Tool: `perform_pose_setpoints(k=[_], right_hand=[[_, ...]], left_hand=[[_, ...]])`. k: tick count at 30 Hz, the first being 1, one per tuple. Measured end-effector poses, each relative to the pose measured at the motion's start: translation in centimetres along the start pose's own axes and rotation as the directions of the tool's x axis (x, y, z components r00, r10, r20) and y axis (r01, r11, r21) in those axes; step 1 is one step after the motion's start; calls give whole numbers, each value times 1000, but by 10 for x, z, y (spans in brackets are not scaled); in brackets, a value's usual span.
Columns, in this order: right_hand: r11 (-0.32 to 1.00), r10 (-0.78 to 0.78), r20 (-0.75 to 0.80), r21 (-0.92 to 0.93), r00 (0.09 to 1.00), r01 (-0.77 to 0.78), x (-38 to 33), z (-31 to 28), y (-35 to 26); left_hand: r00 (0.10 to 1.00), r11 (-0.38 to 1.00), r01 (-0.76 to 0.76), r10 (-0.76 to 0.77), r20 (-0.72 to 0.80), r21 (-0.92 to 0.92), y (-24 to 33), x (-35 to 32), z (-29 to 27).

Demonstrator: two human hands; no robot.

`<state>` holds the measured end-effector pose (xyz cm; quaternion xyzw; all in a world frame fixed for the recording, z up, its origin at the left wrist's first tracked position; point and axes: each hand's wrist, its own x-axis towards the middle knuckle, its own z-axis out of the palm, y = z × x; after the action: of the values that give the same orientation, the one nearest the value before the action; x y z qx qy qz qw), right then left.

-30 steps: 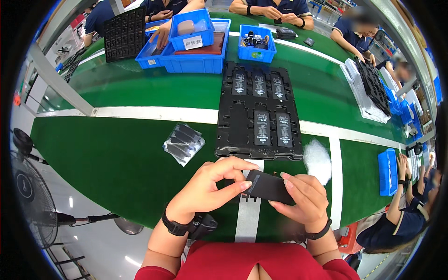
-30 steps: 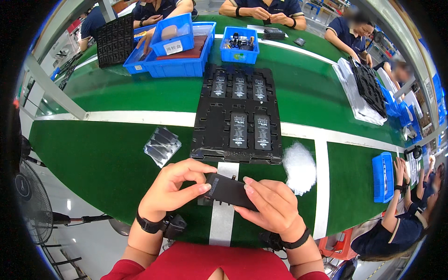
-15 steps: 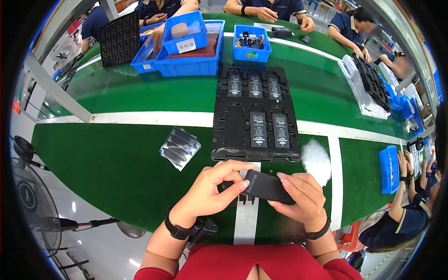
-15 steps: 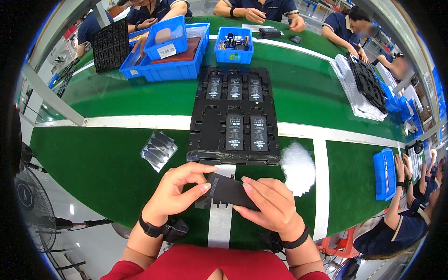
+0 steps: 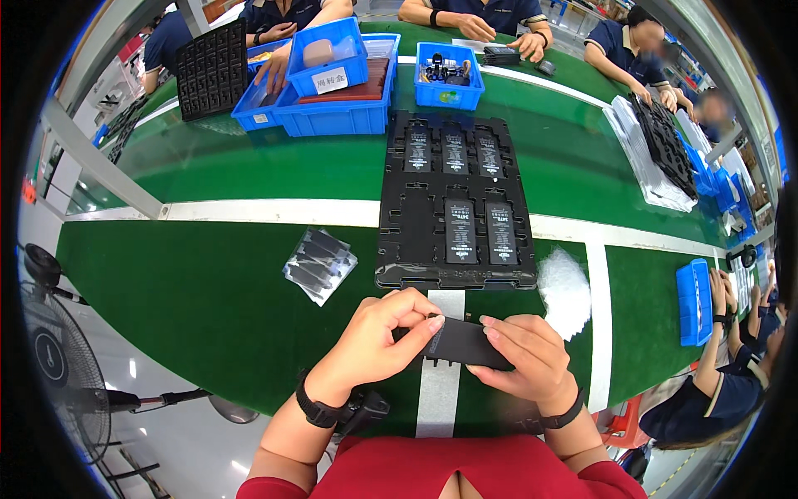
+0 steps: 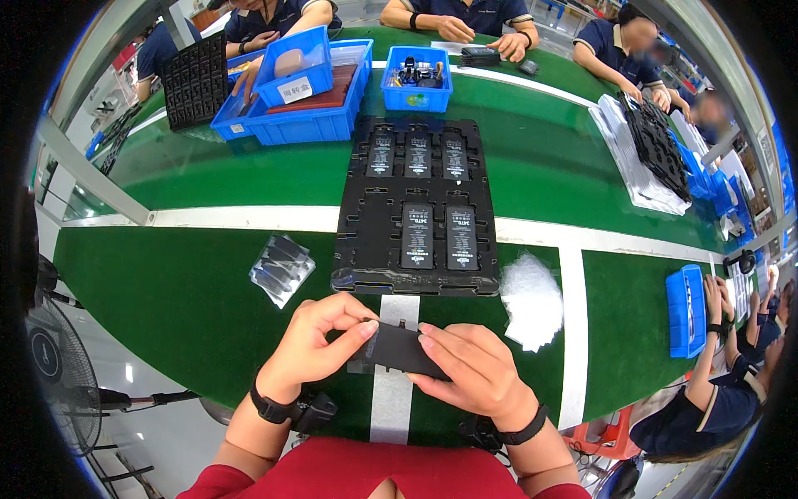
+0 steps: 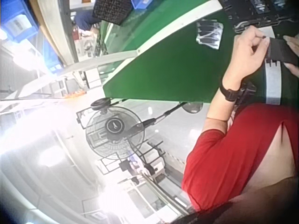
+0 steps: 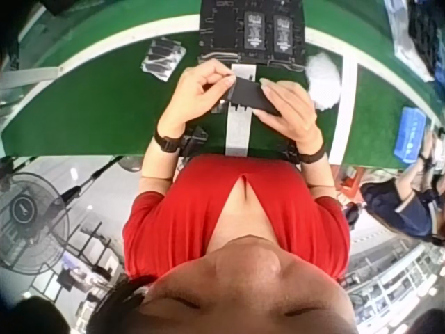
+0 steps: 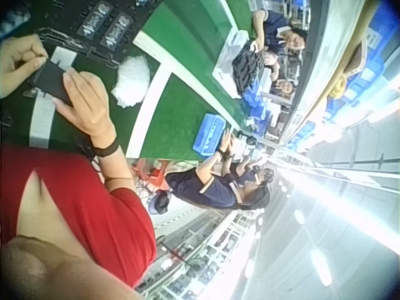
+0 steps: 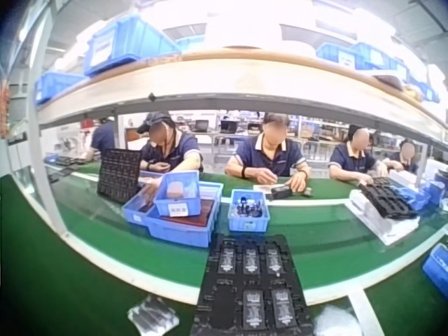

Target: Assembling and labeling battery packs or small electronic components into trays.

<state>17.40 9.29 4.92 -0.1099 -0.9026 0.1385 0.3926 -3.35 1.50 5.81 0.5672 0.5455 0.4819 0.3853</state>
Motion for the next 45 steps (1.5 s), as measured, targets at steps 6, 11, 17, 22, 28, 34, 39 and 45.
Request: perform_pose_setpoints(k=[6,11,17,22,28,34,39,45], right_hand=[[1000,14,-18,24,1000,-13,1,-2,3],[889,235,17,400,972,-222,-5,-1,3],[-145,573,678,637,461,-757,-9,-10,-3],[26,620,589,646,519,-763,-7,-6,-9],[504,626,330,520,706,-690,-16,-4,-3],[970,195,126,125,973,-210,6,-23,-12],[985,158,194,37,968,-168,4,-25,-18],[987,140,211,50,967,-154,6,-28,-18]], left_hand=[[999,997,-44,45,-11,55,-2,0,0],[981,986,-86,58,-185,-146,-9,3,-1],[999,933,48,-39,30,-358,-5,-2,-4],[973,875,230,-216,82,-426,5,-1,-1],[986,943,159,-135,101,-294,-1,-5,0],[994,952,106,-103,24,-286,5,-8,7],[1000,970,22,-21,5,-241,2,-10,11],[996,951,64,-43,75,-303,0,-7,11]])
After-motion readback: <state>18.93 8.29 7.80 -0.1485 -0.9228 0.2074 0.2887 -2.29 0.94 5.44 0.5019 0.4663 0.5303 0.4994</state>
